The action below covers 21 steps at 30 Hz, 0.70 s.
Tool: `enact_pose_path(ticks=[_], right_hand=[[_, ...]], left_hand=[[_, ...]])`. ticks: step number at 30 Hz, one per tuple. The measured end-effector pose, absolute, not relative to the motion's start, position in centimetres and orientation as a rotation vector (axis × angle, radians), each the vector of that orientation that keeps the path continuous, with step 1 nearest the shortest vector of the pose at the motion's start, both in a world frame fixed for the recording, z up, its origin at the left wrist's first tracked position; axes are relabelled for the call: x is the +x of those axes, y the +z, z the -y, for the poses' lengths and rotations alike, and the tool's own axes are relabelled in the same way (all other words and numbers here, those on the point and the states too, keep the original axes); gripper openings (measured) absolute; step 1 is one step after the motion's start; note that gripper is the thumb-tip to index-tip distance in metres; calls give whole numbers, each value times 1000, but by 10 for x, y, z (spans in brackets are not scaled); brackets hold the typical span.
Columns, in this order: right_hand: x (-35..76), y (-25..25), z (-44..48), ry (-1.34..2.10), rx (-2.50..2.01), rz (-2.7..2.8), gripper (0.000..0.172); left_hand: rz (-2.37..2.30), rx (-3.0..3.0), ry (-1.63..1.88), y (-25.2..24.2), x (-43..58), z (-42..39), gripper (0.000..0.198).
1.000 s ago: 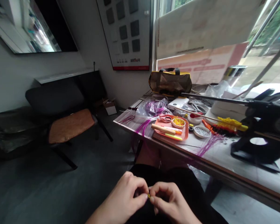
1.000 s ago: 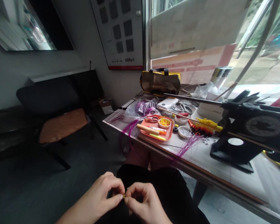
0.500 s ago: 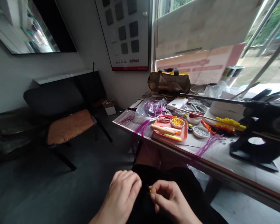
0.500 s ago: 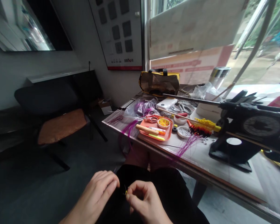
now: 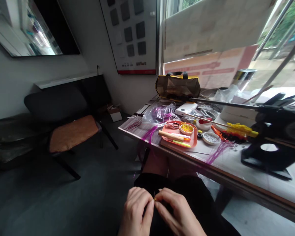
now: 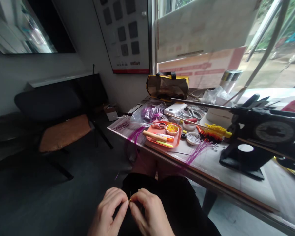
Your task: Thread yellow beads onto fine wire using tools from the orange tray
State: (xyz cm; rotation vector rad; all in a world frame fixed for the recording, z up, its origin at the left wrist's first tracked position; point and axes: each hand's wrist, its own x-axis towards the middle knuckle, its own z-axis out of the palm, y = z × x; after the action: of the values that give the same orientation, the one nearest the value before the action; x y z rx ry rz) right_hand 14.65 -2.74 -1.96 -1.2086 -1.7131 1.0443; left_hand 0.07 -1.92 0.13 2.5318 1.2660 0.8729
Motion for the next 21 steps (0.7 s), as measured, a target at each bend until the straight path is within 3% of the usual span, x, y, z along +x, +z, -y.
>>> enact_pose_path(ticks=[10, 21], right_hand=[[145, -25, 30, 999, -1193, 1649, 18], [147, -24, 29, 942, -1233, 1706, 26]], left_hand=[[-1228, 2477, 1022, -3, 3, 19, 22], [-1262, 2478, 880, -5, 0, 20, 21]])
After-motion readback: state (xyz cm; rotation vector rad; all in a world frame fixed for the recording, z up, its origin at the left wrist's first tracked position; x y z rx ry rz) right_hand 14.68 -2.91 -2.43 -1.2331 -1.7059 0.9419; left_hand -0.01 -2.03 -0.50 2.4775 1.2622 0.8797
